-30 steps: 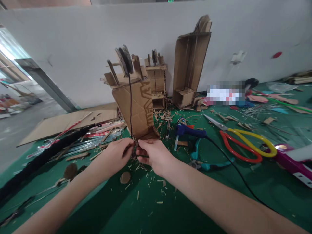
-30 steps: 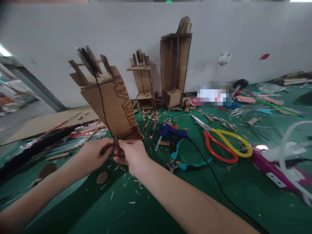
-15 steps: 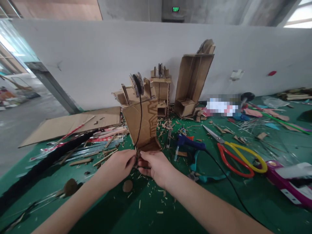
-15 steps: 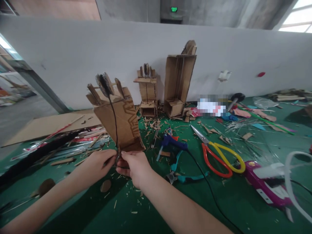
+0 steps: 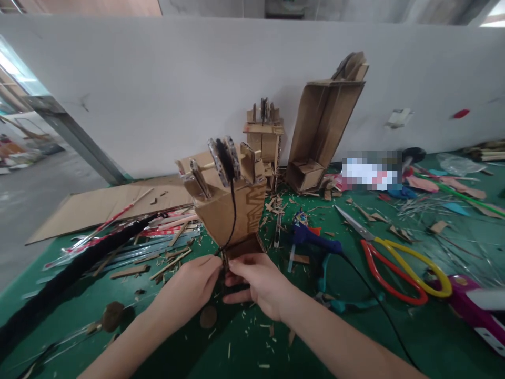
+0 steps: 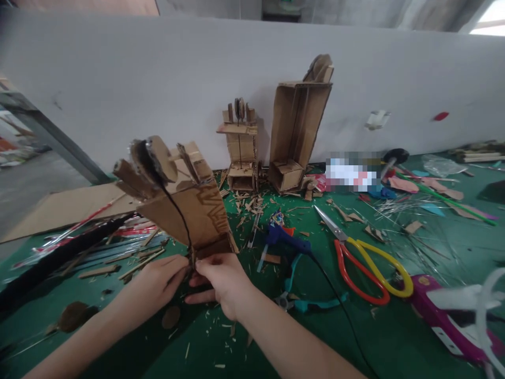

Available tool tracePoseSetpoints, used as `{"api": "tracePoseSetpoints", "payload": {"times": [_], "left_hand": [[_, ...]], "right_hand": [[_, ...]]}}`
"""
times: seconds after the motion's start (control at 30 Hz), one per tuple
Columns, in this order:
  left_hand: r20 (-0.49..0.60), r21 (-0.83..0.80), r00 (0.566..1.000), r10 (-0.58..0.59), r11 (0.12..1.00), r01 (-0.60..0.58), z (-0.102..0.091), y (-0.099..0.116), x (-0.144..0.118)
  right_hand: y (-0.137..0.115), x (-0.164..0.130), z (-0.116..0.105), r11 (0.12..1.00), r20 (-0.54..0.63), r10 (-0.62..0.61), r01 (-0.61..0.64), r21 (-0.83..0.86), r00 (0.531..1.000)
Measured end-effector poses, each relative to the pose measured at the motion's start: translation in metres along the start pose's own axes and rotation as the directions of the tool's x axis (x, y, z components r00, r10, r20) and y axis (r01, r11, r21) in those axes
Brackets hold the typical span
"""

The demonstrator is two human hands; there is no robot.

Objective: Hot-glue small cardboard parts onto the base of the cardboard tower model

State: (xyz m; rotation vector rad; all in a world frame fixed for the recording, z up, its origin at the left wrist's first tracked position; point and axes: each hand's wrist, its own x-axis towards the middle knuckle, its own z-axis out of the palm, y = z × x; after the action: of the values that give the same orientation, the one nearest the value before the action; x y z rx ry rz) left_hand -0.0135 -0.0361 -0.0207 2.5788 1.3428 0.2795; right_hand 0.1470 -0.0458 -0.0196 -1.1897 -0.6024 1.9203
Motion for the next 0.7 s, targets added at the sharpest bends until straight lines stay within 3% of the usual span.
{"api": "tracePoseSetpoints", "payload": {"times": [0.37, 0.7], "left_hand": [[0.049, 0.016, 0.999, -0.014, 1.0, 0.014, -0.011, 0.003, 0.001], [0.082, 0.068, 0.996, 0.041, 0.997, -0.046, -0.007, -0.005, 0.002]], "right_hand": [[0.008, -0.002, 0.007, 0.994, -0.115, -0.082, 0.089, 0.058, 0.99], [-0.009, 0.0, 0.001, 0.999, -0.013, -0.001, 0.0, -0.053, 1.0]]}}
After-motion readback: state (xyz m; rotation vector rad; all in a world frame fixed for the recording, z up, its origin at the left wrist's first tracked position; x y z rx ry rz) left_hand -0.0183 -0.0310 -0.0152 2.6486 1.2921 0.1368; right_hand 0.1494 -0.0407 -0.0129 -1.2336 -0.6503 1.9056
